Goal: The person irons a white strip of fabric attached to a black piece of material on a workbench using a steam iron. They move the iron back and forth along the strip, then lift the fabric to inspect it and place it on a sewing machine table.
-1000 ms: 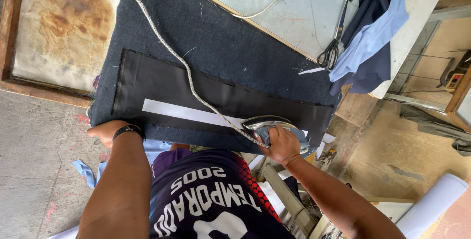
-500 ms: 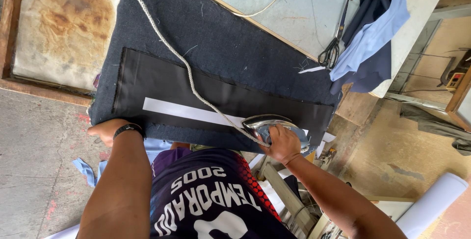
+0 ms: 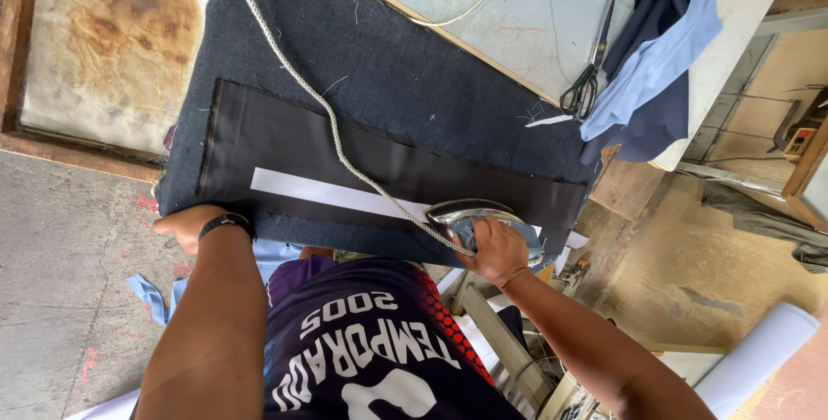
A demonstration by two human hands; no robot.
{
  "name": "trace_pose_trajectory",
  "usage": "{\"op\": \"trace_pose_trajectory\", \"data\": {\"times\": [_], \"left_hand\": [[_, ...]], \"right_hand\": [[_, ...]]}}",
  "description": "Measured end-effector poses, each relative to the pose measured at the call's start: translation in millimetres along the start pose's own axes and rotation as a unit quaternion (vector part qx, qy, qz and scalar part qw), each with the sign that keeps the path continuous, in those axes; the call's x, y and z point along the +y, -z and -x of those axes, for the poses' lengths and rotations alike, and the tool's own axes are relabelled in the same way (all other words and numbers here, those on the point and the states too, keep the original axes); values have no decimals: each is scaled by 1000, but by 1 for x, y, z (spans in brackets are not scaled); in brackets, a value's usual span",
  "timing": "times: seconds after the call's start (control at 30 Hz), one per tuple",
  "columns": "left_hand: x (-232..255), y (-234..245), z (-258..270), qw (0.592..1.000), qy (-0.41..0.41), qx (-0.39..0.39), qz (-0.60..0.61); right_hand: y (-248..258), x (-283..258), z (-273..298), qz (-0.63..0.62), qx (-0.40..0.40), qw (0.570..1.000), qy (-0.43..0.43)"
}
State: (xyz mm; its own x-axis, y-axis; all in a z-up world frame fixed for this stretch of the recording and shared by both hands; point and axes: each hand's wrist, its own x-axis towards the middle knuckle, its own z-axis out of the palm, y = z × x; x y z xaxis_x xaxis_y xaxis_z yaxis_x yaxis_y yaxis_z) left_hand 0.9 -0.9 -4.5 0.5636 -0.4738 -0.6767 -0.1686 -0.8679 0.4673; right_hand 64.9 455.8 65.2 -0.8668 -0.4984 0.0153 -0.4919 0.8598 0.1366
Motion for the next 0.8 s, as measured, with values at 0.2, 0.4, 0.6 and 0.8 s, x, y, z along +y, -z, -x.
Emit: {"op": "trace_pose_trajectory", "data": {"times": [0.2, 0.4, 0.6, 0.8], "left_hand": [[2, 2, -2, 1000, 12, 2, 5], [-1, 2, -4, 1000, 6, -7, -11], [-11, -12, -20, 1000, 10, -3, 6], [-60, -25, -166, 796, -210, 51, -566]], "right_hand": [[-1, 1, 1, 3, 5, 1000, 4], [-3, 2, 1, -1, 6, 1000, -1], [0, 2, -6, 3, 5, 1000, 3], [5, 3, -11, -34, 34, 998, 42]]}}
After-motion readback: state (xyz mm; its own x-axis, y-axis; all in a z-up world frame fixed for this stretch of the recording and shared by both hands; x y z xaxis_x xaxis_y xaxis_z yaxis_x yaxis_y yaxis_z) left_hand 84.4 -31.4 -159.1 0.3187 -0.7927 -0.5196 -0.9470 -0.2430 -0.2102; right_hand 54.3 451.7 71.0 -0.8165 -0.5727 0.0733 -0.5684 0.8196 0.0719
